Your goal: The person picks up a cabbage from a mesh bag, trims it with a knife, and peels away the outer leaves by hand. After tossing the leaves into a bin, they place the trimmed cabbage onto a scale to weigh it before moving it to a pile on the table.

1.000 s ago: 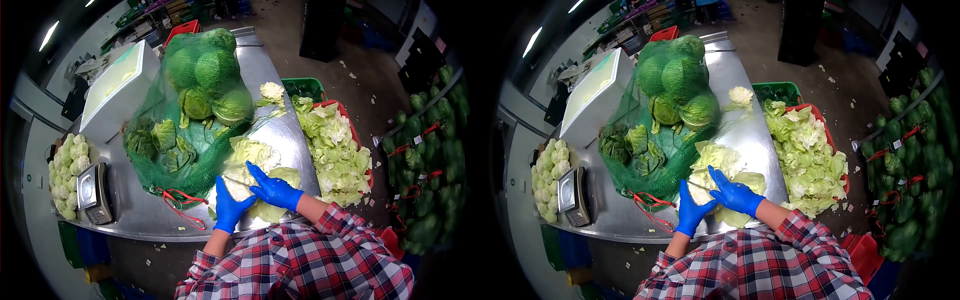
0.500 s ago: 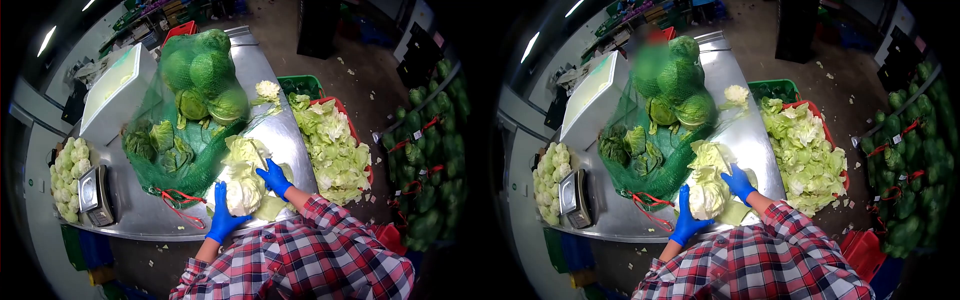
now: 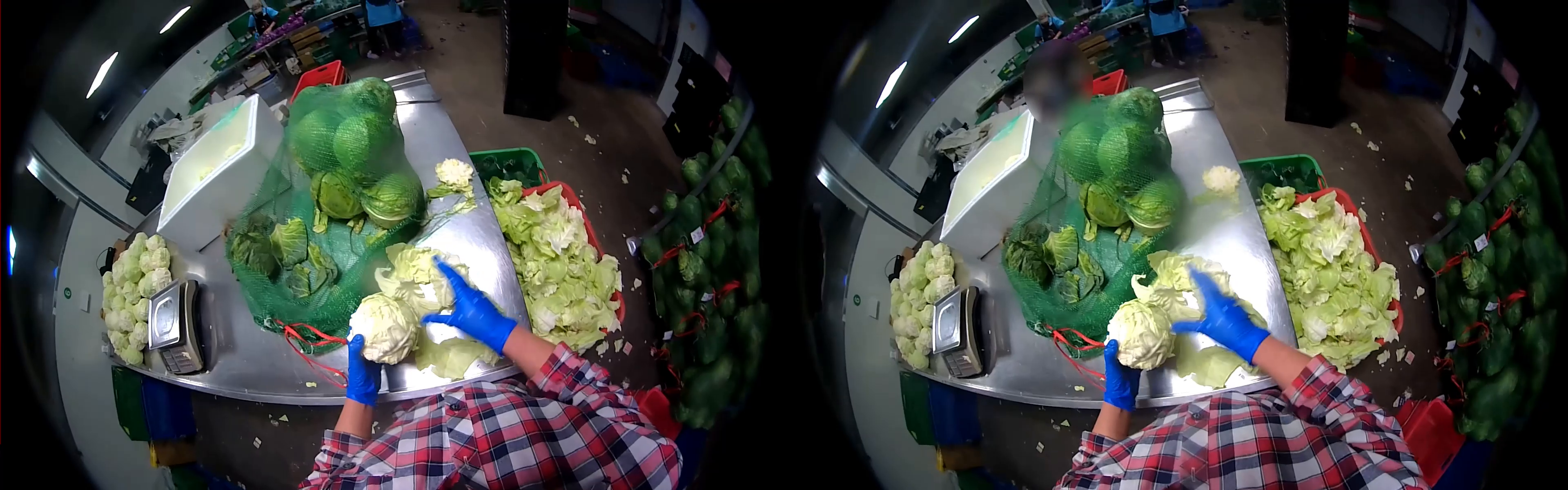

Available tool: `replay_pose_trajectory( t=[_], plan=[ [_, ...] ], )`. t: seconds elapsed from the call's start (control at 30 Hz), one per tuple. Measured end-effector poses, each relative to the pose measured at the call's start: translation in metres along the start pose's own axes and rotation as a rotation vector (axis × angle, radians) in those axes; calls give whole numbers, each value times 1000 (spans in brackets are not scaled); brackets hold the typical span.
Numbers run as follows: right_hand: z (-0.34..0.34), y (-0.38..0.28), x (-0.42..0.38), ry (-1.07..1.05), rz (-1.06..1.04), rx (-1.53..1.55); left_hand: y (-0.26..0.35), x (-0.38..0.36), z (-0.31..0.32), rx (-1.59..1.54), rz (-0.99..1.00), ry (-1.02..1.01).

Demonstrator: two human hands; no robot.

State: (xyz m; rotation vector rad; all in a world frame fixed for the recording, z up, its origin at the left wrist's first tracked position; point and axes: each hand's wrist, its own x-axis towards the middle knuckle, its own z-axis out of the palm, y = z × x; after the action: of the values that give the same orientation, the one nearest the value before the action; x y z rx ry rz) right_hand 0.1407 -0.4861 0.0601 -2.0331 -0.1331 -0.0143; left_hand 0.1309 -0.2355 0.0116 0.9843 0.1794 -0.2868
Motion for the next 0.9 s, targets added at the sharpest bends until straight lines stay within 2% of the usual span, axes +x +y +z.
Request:
replay_pose_trajectory(
  t=[0.07,0.17,0.27,0.3,0.33,0.4,0.47,0.53,0.57,0.6,0.67,0.73,0.8,0.83,0.9],
  plan=[
    [19,-19,-3,-100,-167,-47,3,-4,15,-136,-20,-16],
    [30,-18,4,5,-370,121,6,-7,21,-137,45,-22],
    [4,-39,0,-177,76,450,10,-8,7,-134,73,-52],
    [18,-15,5,-23,-172,436,10,-9,1,-96,70,-43],
    [12,-3,10,-28,-218,293,11,-9,-2,-58,67,-36],
    [-13,-8,18,-69,314,422,17,-12,0,-81,67,-65],
    [-29,-19,25,11,105,546,27,-17,9,-47,97,-123],
    [-30,-57,18,-116,133,442,44,-18,27,253,255,-172],
    [-28,-62,16,-232,58,364,51,-19,33,394,312,-192],
    [-27,-61,16,-295,91,414,56,-19,34,535,371,-212],
    [-23,-57,20,-430,151,517,63,-21,31,611,401,-257],
    [-25,-49,20,-341,193,594,75,-26,35,696,466,-308],
    [-19,-6,28,-233,194,604,78,-35,32,655,446,-300],
    [-41,-28,28,-269,251,221,80,-37,32,647,446,-293],
    [-37,-40,23,-179,148,324,87,-34,37,673,465,-295]
  ],
)
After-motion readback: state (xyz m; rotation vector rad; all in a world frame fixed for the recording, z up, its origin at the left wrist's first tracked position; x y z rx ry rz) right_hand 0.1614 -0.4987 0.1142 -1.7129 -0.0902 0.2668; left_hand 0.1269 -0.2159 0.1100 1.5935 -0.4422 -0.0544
